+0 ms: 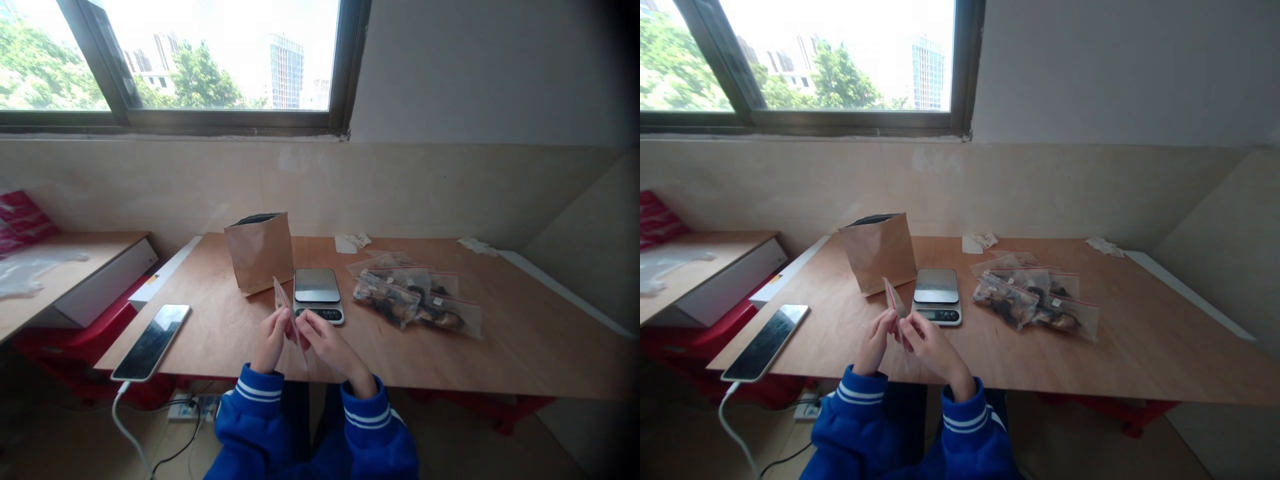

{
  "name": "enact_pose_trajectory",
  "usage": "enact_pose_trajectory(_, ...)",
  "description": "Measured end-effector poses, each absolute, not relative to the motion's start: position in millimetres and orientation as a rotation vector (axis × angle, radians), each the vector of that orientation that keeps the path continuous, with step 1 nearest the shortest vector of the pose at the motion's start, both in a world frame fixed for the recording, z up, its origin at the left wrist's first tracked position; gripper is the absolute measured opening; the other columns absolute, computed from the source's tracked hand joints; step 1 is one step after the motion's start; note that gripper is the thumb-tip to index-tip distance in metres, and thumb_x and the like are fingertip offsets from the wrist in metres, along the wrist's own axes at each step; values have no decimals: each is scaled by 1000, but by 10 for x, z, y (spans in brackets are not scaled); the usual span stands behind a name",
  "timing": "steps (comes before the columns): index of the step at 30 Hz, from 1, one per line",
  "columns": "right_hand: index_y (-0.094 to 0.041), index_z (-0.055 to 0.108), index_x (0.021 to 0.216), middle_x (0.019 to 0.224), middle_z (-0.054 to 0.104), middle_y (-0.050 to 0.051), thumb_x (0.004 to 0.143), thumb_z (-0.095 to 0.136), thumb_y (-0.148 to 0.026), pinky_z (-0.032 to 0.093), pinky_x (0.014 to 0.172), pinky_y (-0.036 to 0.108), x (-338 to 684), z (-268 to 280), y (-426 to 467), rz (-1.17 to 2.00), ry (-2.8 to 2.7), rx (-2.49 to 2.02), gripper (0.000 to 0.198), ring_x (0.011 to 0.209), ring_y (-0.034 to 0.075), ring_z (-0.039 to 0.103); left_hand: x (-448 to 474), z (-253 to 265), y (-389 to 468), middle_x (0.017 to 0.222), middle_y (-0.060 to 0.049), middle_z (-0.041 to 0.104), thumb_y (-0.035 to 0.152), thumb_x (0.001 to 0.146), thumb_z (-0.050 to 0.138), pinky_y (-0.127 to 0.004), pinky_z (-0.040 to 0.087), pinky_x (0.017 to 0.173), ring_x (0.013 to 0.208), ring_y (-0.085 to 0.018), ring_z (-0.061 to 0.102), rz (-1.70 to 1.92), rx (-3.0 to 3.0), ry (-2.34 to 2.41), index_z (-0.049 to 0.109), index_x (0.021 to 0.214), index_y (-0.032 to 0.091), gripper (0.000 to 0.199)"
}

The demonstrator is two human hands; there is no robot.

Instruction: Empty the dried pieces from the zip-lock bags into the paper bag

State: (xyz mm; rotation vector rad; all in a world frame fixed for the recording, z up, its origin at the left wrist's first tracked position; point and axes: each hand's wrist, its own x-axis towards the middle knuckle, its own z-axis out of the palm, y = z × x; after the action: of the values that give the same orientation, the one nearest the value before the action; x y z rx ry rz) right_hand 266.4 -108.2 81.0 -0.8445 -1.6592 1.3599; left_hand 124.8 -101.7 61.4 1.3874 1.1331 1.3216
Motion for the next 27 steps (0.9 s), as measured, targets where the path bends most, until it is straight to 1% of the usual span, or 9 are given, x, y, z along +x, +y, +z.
enact_pose_trajectory(4, -20, 46, 74, 67, 54, -3, 89, 45, -49, 40, 61, 25, 2572, 757, -1069, 1363, -1653, -848, 33, 61, 12, 49, 1283, 595, -1015, 54, 3, 47, 45, 86, 44, -24, 35, 47, 49, -10, 44, 1311, 1318, 1095, 48, 61, 18, 37)
enact_pose_trajectory(7, -21, 45, 73, 65, 53, -3, 91, 43, -46, 38, 58, 24, 2507, 741, -1064, 1318, -1645, -875, 31, 59, 11, 48, 1296, 588, -1008, 53, 4, 44, 45, 85, 45, -23, 34, 44, 47, -10, 41, 1318, 1279, 1087, 48, 62, 18, 36)
enact_pose_trajectory(12, -21, 45, 71, 63, 52, -3, 93, 37, -41, 36, 57, 24, 2469, 737, -1047, 1213, -1657, -913, 32, 59, 12, 48, 1291, 604, -1010, 52, 4, 42, 45, 84, 45, -24, 35, 46, 47, -10, 41, 1305, 1256, 1056, 48, 63, 18, 34)
enact_pose_trajectory(20, -20, 49, 73, 65, 54, -2, 92, 39, -49, 39, 60, 25, 2475, 724, -1041, 1243, -1639, -887, 36, 61, 13, 51, 1264, 595, -1003, 54, 3, 44, 41, 83, 44, -25, 38, 51, 51, -11, 44, 1301, 1216, 1029, 46, 62, 18, 32)
enact_pose_trajectory(23, -20, 50, 76, 66, 56, -1, 92, 40, -49, 40, 59, 25, 2474, 717, -1045, 1264, -1625, -889, 34, 62, 13, 53, 1258, 558, -993, 57, 3, 44, 39, 84, 44, -25, 36, 50, 51, -11, 43, 1301, 1219, 1018, 48, 64, 18, 30)
enact_pose_trajectory(27, -20, 47, 71, 62, 54, -2, 92, 39, -44, 38, 55, 23, 2424, 679, -1029, 1216, -1612, -916, 33, 58, 12, 50, 1297, 537, -991, 53, 4, 42, 42, 84, 45, -24, 34, 47, 48, -10, 40, 1317, 1285, 1063, 50, 67, 18, 30)
